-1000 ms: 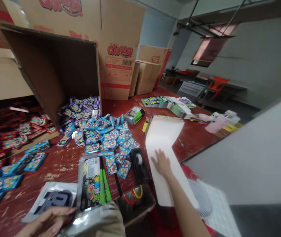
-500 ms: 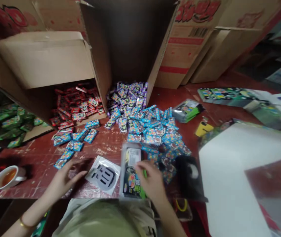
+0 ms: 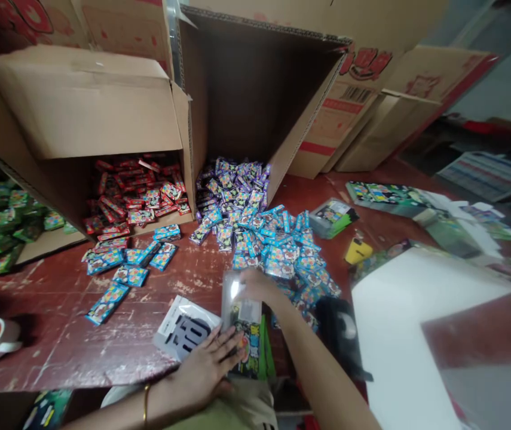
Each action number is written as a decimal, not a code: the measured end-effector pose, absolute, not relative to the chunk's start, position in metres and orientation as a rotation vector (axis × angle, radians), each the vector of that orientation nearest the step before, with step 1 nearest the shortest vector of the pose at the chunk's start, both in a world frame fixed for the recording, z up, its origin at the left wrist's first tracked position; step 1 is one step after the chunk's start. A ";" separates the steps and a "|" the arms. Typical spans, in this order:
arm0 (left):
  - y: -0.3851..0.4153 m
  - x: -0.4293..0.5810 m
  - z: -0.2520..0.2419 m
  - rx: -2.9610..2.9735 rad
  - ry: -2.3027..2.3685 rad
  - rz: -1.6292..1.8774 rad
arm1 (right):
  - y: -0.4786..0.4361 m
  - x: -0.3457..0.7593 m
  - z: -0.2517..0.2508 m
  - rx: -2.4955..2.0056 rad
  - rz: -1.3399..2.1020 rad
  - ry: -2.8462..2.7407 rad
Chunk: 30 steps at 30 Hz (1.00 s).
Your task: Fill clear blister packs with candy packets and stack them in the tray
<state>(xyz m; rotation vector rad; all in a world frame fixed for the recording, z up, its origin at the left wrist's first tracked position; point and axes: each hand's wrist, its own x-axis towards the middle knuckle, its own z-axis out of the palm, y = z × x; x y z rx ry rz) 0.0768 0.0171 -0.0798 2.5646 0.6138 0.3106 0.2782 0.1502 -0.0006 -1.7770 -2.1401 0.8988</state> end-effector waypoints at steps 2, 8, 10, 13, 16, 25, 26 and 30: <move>0.019 0.077 -0.069 2.549 0.638 0.324 | 0.149 0.286 0.014 -1.712 0.985 -2.183; 0.049 0.093 0.009 2.428 1.298 0.777 | 0.114 0.282 0.074 -1.448 1.189 -1.702; 0.058 0.098 0.020 2.438 1.390 0.864 | 0.097 0.270 0.087 -1.400 1.204 -1.491; 0.065 0.096 0.024 2.466 1.411 0.897 | 0.075 0.251 0.090 -1.360 1.130 -1.377; 0.070 0.084 0.028 2.463 1.264 0.859 | 0.060 0.240 0.082 -1.377 0.950 -1.443; 0.083 0.047 0.083 2.509 0.994 0.457 | 0.061 0.260 0.103 -1.244 0.305 -2.082; 0.082 0.039 0.084 2.483 1.023 0.426 | 0.064 0.268 0.106 -1.245 0.302 -2.076; 0.081 0.009 0.076 2.377 1.068 0.314 | 0.072 0.279 0.110 -1.336 0.282 -1.995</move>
